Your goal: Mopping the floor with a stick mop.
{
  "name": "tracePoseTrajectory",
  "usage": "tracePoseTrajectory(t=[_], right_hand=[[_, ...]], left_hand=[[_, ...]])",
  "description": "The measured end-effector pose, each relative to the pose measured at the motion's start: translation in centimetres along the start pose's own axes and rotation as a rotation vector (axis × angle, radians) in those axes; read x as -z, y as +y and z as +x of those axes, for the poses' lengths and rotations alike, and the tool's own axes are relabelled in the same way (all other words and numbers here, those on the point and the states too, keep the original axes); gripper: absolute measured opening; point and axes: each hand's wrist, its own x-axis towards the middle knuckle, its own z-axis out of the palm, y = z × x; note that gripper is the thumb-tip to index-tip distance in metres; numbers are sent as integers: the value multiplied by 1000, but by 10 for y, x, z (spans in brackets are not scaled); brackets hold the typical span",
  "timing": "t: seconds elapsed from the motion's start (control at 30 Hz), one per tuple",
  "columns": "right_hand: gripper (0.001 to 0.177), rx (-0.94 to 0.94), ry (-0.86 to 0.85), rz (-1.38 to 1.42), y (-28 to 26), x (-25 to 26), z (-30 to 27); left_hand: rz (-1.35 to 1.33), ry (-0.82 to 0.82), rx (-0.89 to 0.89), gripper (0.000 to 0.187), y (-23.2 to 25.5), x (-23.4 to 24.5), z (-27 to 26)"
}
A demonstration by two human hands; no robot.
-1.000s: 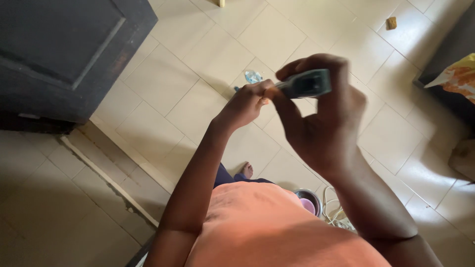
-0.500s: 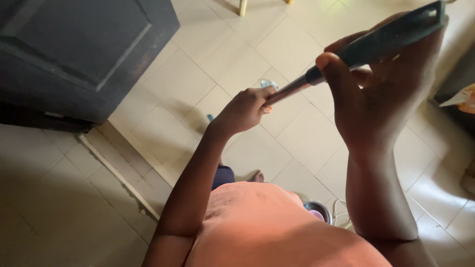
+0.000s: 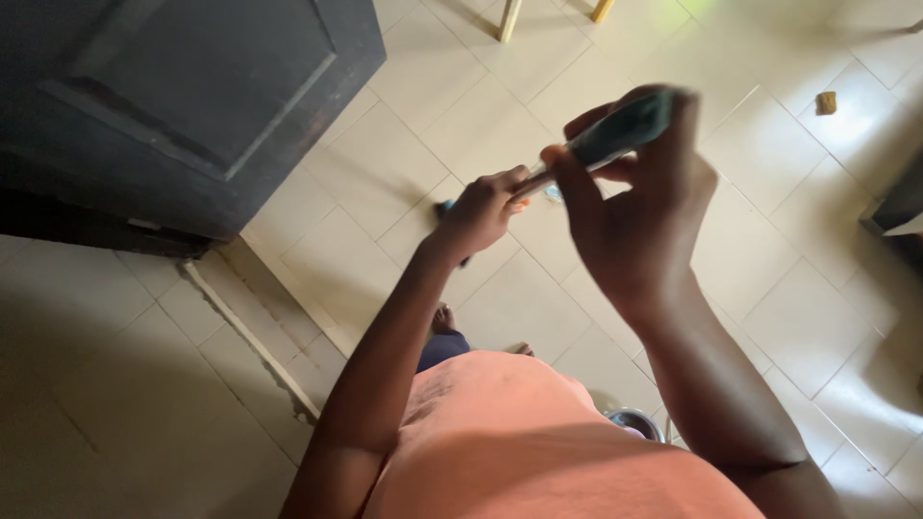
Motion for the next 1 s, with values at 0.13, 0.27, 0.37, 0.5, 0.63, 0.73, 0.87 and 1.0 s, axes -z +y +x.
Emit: tracePoseTrajectory(t=[0.13, 0.27, 0.37, 0.5, 0.63, 0.73, 0.87, 1.0], right_hand=[[40, 66, -12, -57, -14, -16, 6], [44, 107, 3, -173, -32, -18, 11], [45, 115, 22, -201, -38, -15, 17], [38, 43, -17, -58, -23, -10, 24], [31, 4, -167, -122, 27, -22, 16], [30, -94, -173, 4, 43, -30, 25], [24, -58, -130, -4, 64, -35, 47], [17, -23, -149, -14, 91, -36, 76]], left_hand=[[-142, 12, 36, 24, 5, 11, 7], [-143, 30, -73, 21, 8, 16, 10], [-172, 37, -120, 21, 17, 24, 14], [-174, 14, -92, 24, 26, 33, 22], [-204, 94, -118, 29, 26, 35, 37], [-154, 77, -85, 27, 17, 35, 48], [-140, 100, -104, 26, 4, 37, 70], [-42, 101, -77, 21, -9, 37, 99]])
